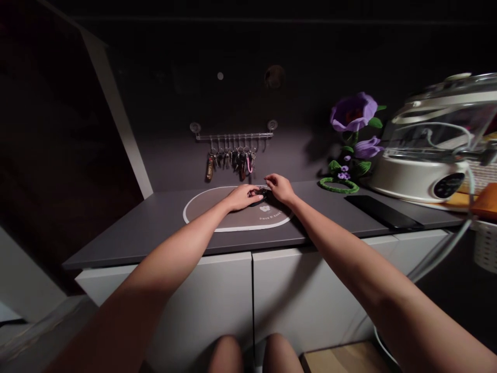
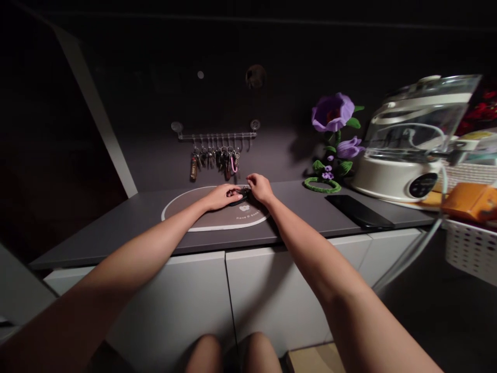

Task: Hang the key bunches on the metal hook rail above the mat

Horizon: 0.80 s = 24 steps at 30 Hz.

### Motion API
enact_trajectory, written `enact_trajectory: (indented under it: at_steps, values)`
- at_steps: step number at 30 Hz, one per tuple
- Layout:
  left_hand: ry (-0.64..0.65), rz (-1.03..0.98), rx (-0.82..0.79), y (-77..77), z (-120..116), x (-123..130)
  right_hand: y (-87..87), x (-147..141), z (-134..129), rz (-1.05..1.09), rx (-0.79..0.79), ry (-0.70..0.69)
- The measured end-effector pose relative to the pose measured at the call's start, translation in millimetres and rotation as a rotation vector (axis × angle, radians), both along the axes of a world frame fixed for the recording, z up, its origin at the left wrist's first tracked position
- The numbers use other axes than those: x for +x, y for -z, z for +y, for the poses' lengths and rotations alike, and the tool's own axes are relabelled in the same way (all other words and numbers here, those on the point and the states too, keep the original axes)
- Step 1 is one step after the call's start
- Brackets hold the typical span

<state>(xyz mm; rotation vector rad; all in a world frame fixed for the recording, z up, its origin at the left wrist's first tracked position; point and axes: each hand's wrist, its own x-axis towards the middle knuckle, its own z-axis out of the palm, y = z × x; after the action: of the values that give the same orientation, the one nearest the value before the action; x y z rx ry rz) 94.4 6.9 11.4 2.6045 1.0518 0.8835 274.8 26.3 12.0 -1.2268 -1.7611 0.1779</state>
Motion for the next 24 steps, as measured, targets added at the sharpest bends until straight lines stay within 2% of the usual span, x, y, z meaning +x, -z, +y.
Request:
enact_trajectory:
  at_steps: [4, 11, 20, 24]
  values:
    - [0.020, 0.052, -0.036, 1.1, -2.2, -0.4, -0.3, 0.1, 1.1, -0.113, 0.004, 0.011]
    - [-0.020, -0.010, -0.095, 2.4, 0.3, -2.7, 2.2, 1.3, 4.6, 0.012, -0.069, 0.012]
    - [-0.103, -0.391, -0.281, -2.5, -1.6, -3.6, 6.1, -1.5, 11.5, 0.203, -0.120, -0.166]
    - [-0.084, -0.635, -0.383, -4.8, 2.3, -4.0, 2.9, -5.1, 5.4, 0.286, -0.153, -0.262]
